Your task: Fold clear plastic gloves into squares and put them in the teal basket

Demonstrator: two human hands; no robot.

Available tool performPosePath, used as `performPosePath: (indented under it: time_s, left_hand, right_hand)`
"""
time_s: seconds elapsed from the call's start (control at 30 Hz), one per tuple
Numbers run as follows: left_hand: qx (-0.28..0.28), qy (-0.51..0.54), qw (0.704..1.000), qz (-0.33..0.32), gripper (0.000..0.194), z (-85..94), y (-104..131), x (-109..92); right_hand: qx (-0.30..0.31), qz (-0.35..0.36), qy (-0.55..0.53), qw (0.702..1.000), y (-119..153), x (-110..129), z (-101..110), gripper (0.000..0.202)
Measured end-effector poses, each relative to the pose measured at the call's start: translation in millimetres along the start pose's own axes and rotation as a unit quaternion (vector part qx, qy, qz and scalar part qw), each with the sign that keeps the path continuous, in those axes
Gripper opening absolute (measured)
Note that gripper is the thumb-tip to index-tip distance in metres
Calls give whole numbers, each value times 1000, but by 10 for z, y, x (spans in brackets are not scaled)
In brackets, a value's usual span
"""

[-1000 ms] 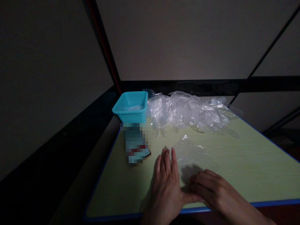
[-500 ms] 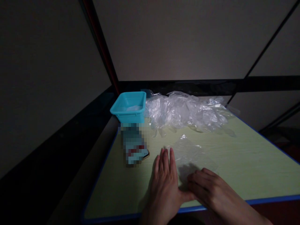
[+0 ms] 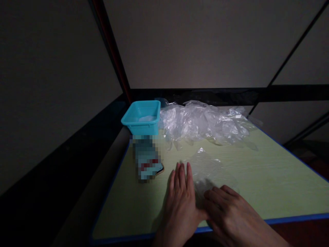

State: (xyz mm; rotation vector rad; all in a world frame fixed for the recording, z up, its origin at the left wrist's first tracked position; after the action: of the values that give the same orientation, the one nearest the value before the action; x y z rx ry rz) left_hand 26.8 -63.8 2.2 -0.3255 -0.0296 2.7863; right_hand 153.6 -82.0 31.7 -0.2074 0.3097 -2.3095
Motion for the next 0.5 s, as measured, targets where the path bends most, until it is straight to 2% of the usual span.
performPosePath:
  time_s: [0.13,0.33,0.5]
  left_hand:
    - [0,5,1000,-4,94,-5,-17,10]
    - [-31,13,999,-9,93,-42,9,4]
    - [-35,10,999,-8,93,-30,11,0]
  right_hand:
    - [1,5,19,1000,-14,11,5,8]
    - [3,-7,9,1000,-2,-16,-26,15]
    - [-10,-3,-2,1000,55,-12,-61,6]
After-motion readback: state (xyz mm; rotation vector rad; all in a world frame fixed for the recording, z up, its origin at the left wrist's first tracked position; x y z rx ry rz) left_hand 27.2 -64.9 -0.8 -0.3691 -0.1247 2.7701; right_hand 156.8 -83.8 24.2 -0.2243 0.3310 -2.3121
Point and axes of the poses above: each hand's wrist, its own y-axis away from the middle knuckle, its own z-axis out of the back of the hand, x = y × z, the point moved 2 cm from there along -y, towards the middle knuckle, and after that the axes turned 1 degree about x, right-handed, at the moved point
